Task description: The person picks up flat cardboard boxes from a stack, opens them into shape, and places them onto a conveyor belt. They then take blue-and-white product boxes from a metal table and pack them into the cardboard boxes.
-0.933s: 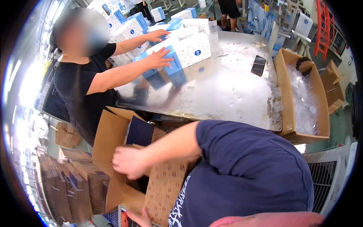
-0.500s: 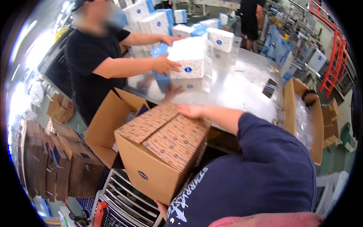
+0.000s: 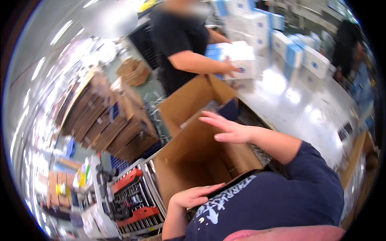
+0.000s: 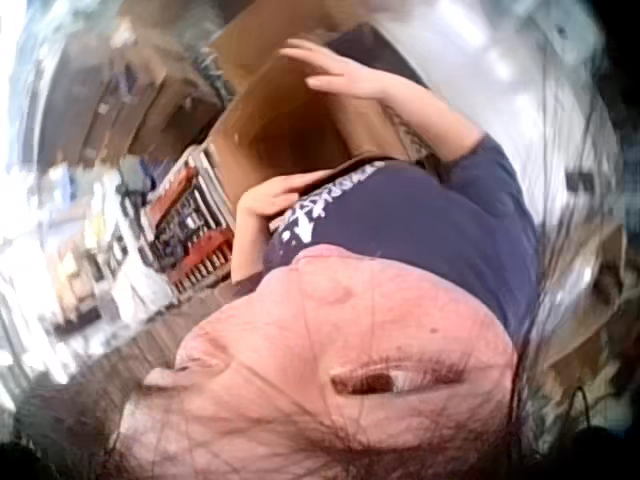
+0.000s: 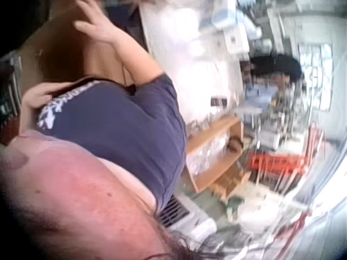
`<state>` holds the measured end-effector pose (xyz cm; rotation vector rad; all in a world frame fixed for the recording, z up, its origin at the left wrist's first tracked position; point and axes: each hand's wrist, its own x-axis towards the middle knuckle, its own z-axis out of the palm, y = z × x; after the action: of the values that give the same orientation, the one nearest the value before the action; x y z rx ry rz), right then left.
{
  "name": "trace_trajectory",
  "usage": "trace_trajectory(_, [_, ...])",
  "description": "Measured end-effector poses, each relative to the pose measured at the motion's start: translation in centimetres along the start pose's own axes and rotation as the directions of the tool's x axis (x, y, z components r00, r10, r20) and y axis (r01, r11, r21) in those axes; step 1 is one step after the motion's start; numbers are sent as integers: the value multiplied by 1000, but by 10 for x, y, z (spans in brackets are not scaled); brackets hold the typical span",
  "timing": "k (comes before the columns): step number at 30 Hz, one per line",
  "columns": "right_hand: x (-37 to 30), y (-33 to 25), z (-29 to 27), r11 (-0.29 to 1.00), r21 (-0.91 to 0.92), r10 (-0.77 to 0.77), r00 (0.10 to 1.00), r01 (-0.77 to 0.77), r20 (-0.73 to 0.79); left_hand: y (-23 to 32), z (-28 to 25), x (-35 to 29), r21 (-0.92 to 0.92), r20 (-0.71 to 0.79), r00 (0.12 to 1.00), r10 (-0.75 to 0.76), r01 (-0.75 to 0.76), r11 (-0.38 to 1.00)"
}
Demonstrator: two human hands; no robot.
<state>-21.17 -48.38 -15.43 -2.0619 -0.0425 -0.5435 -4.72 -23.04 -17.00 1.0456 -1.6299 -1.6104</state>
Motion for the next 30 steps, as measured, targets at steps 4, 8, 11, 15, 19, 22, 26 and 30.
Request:
trace_trajectory(4, [-37,57,-4,578,-788,430,900,-210,76,-146,-50,-69,70,-765,575,-289,521,851])
trace_trajectory(8, [-127,77,-42,271,-963,520,844,-15,133,-224,-36,-89,442,-728,686,21,444,780])
trace_trajectory(11, [-174,82,-48,209,-968,547,837,-141,-4,-224,-5,-41,415,-815,575,-68,661,625])
trace_trajectory(15, [-159,87,34,43,-796,736,558,-604,-384,-206,-6,-48,344,-848,501,-175,770,538])
trace_trajectory(19, [-159,144,92,471,-384,774,581,-794,-253,-229,-38,-88,41,-926,179,-332,922,385])
trace_trajectory(22, [-166,194,102,677,-98,701,680,-729,-217,-245,-45,-92,-45,-922,139,-360,888,458])
trace_trajectory(26, [-134,178,22,488,-379,842,539,-786,-33,-267,-28,-50,-24,-939,143,-314,881,472])
trace_trajectory(30, [-122,170,-139,675,-240,554,694,-698,-459,-276,2,51,-67,-893,231,-387,782,620])
